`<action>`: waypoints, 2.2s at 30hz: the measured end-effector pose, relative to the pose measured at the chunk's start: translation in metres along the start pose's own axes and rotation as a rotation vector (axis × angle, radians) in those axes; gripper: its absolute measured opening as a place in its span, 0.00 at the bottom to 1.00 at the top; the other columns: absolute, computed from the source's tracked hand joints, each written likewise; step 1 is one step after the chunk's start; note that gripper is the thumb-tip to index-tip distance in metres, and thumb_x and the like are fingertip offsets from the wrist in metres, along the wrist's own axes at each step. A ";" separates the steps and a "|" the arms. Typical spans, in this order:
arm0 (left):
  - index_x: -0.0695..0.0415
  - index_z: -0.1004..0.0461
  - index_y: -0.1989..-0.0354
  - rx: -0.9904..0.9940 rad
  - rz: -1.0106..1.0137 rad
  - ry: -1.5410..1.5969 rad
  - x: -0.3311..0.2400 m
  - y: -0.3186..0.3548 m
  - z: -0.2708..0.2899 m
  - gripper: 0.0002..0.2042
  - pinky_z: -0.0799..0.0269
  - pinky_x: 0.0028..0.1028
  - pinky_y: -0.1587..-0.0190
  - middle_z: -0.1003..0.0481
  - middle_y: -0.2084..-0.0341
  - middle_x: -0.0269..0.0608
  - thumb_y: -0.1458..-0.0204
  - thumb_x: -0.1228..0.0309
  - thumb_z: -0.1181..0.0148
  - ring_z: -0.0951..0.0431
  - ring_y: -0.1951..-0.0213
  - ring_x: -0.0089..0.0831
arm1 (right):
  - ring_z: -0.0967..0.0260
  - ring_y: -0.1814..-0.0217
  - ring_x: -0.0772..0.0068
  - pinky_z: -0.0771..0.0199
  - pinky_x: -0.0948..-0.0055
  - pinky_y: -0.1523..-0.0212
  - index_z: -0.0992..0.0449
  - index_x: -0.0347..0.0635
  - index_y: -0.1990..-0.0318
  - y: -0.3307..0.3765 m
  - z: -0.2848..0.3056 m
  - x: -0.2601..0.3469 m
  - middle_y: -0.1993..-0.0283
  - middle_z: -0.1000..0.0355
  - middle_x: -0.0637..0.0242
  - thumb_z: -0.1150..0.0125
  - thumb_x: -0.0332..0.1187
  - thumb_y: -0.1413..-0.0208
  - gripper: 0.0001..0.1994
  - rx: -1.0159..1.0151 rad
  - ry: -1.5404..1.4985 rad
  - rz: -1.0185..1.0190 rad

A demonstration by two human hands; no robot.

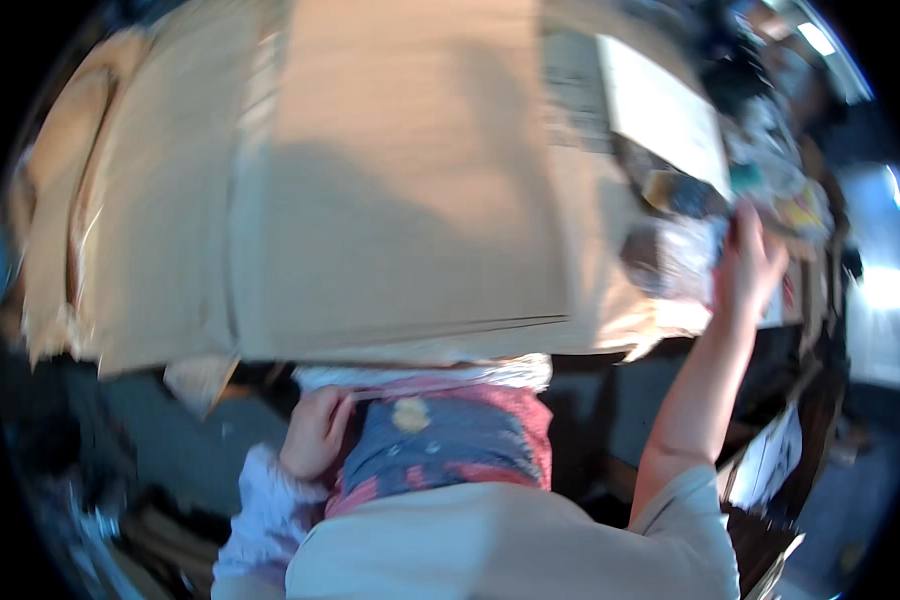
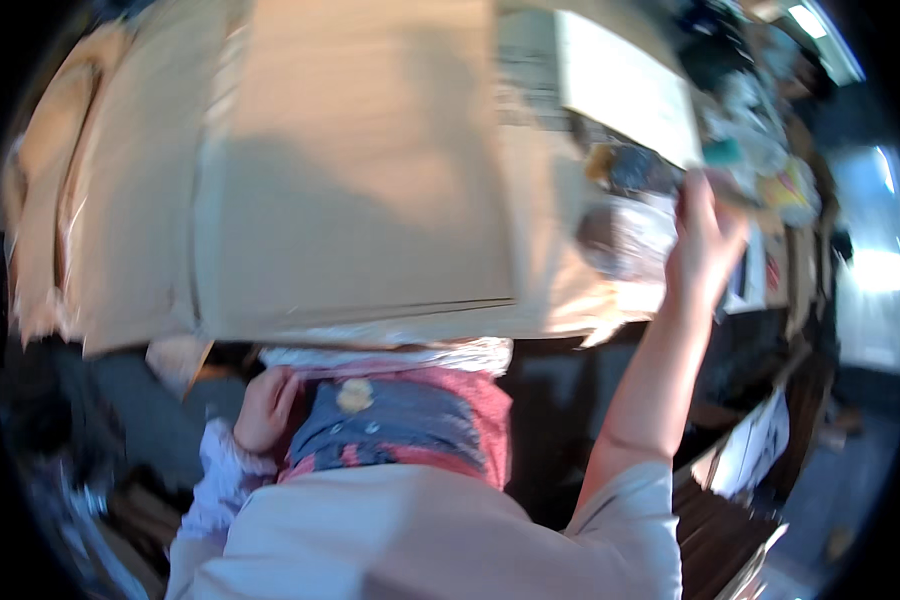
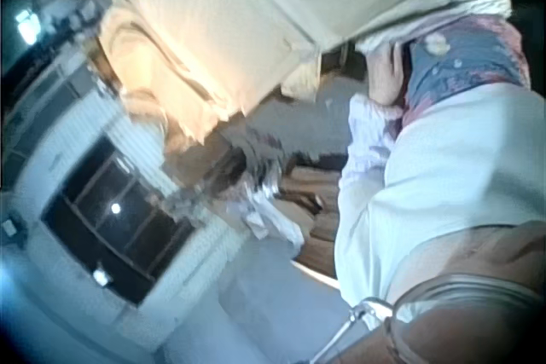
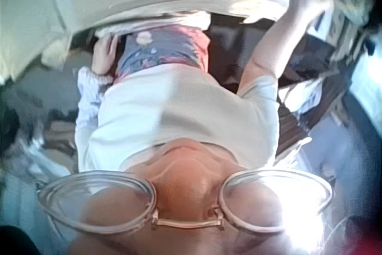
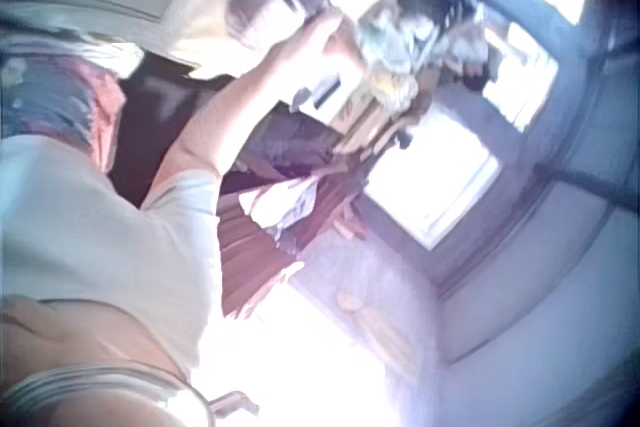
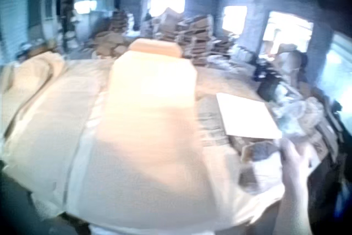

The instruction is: The person repeatedly applies glue to the edge of a flat cardboard sheet using a brush, then presses a thin strip along the glued edge. The person handles multiple cardboard sheets one at a time, stacking them on a workbench in a cluttered workshop.

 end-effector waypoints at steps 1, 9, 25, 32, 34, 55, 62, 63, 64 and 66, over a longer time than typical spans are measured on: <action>0.62 0.28 0.65 -0.007 0.023 0.092 -0.004 0.000 0.007 0.05 0.33 0.36 0.65 0.28 0.73 0.50 0.44 0.74 0.48 0.28 0.68 0.50 | 0.41 0.77 0.86 0.43 0.84 0.76 0.24 0.37 0.69 0.035 -0.023 0.012 0.76 0.33 0.75 0.39 0.32 0.46 0.07 0.101 -0.131 -0.006; 0.63 0.28 0.72 -0.349 -0.271 -0.740 -0.065 0.001 0.064 0.08 0.32 0.31 0.69 0.26 0.57 0.46 0.65 0.80 0.44 0.29 0.70 0.36 | 0.29 0.72 0.65 0.30 0.73 0.71 0.22 0.35 0.63 0.212 -0.227 0.097 0.70 0.25 0.59 0.34 0.26 0.53 0.09 0.987 -0.017 0.370; 0.63 0.31 0.77 -0.264 -0.260 -0.741 -0.045 -0.026 0.052 0.05 0.30 0.32 0.65 0.28 0.50 0.52 0.66 0.79 0.44 0.28 0.64 0.37 | 0.28 0.69 0.76 0.28 0.77 0.67 0.21 0.36 0.65 0.236 -0.271 0.062 0.70 0.24 0.64 0.35 0.26 0.51 0.06 1.015 -0.014 -0.104; 0.63 0.30 0.78 -0.214 -0.242 -0.739 -0.042 -0.031 0.049 0.05 0.29 0.33 0.65 0.28 0.51 0.54 0.67 0.77 0.44 0.27 0.64 0.38 | 0.32 0.73 0.85 0.32 0.81 0.71 0.24 0.35 0.72 0.168 -0.182 0.025 0.76 0.27 0.71 0.39 0.24 0.52 0.01 0.795 0.413 0.036; 0.63 0.30 0.78 -0.209 -0.250 -0.756 -0.045 -0.032 0.049 0.05 0.29 0.33 0.64 0.28 0.50 0.55 0.67 0.79 0.44 0.27 0.65 0.39 | 0.32 0.77 0.79 0.32 0.77 0.75 0.25 0.34 0.75 0.154 -0.163 0.010 0.80 0.28 0.68 0.39 0.26 0.53 0.04 0.746 0.405 -0.018; 0.66 0.24 0.71 0.043 -0.237 0.191 -0.110 0.005 0.076 0.05 0.41 0.24 0.77 0.28 0.81 0.41 0.51 0.76 0.43 0.33 0.81 0.26 | 0.28 0.57 0.55 0.26 0.64 0.55 0.25 0.37 0.53 0.164 -0.039 -0.020 0.59 0.27 0.56 0.48 0.15 0.58 0.21 0.511 0.485 0.172; 0.65 0.23 0.69 -0.127 -0.269 -0.219 -0.132 0.011 0.106 0.05 0.40 0.24 0.76 0.28 0.81 0.41 0.56 0.84 0.42 0.32 0.79 0.28 | 0.31 0.65 0.68 0.32 0.69 0.65 0.22 0.43 0.57 0.270 -0.112 0.011 0.67 0.28 0.64 0.40 0.18 0.51 0.14 1.250 -0.258 -0.051; 0.64 0.23 0.68 -0.147 -0.276 -0.331 -0.128 0.010 0.109 0.07 0.38 0.23 0.74 0.28 0.79 0.41 0.57 0.87 0.41 0.31 0.78 0.29 | 0.31 0.65 0.69 0.32 0.72 0.65 0.21 0.41 0.60 0.244 -0.097 0.008 0.69 0.28 0.66 0.41 0.17 0.51 0.12 1.097 -0.287 -0.056; 0.64 0.23 0.68 -0.200 -0.275 -0.311 -0.119 0.007 0.117 0.07 0.36 0.23 0.73 0.27 0.79 0.41 0.56 0.86 0.40 0.30 0.77 0.28 | 0.31 0.66 0.72 0.32 0.76 0.67 0.20 0.39 0.63 0.221 -0.086 0.004 0.71 0.28 0.67 0.42 0.16 0.51 0.11 1.000 -0.234 -0.084; 0.65 0.23 0.68 -0.307 -0.274 -0.271 -0.095 -0.007 0.130 0.06 0.34 0.23 0.71 0.27 0.79 0.40 0.55 0.84 0.39 0.29 0.76 0.28 | 0.32 0.67 0.79 0.32 0.79 0.65 0.19 0.37 0.63 0.177 -0.072 0.001 0.70 0.27 0.69 0.42 0.16 0.49 0.09 0.814 -0.163 -0.124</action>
Point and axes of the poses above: each hand's wrist, its own y-axis away from the middle knuckle, its own z-axis out of the back of the hand, x = y × z, the point moved 10 cm from there along -y, towards the middle knuckle
